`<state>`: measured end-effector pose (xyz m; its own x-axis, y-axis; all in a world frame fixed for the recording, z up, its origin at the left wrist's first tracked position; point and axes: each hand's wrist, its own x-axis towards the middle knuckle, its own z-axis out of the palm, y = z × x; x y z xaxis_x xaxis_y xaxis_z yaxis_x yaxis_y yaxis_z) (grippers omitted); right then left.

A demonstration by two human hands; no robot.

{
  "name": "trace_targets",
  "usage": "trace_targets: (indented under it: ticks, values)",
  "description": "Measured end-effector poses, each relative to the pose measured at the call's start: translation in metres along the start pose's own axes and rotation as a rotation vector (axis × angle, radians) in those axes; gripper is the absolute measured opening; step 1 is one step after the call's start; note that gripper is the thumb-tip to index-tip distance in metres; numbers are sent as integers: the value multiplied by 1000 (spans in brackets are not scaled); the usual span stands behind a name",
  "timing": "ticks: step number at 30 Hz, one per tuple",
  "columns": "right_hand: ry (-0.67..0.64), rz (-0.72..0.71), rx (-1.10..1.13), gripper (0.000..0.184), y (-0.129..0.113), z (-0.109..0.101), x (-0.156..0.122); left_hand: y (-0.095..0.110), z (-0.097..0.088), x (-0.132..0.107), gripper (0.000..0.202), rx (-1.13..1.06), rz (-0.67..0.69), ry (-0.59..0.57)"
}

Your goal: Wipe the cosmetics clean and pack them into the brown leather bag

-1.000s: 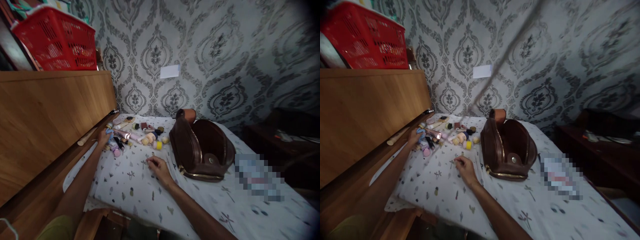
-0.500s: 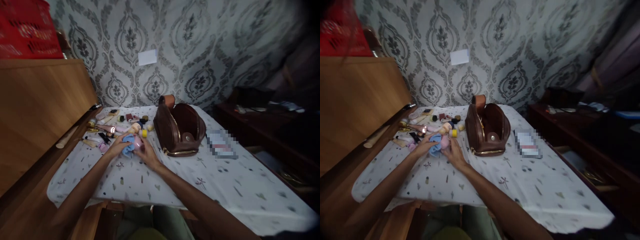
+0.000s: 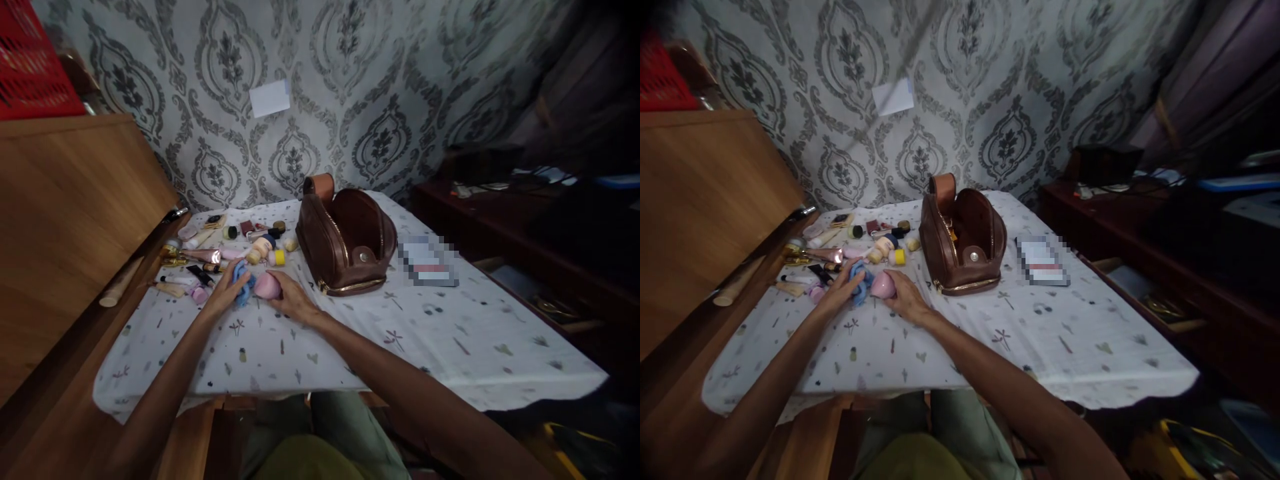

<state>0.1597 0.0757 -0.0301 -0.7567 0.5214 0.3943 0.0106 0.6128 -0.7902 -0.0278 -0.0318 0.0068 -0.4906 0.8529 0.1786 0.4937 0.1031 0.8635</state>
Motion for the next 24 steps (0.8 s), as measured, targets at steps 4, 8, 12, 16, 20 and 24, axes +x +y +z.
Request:
trace_targets:
  ticks: [4,8,12,16,20,24]
  values:
    - [-10,-40,25,67,-2,-2,1,10,4,-7,51,19,113,-139]
    - [-14,-59,48,66,-5,-3,0,16,11,-12,46,72,310,-174]
    - [-12,-36,39,68,-5,-4,0,17,18,-17,40,182,411,-74]
    - [-10,-24,40,67,-4,-4,0,18,19,-18,32,337,491,-81]
    - [-2,23,34,67,-4,-4,1,21,14,-18,29,465,480,-98]
    - [4,102,34,72,-8,-4,0,27,7,-21,26,552,456,-122]
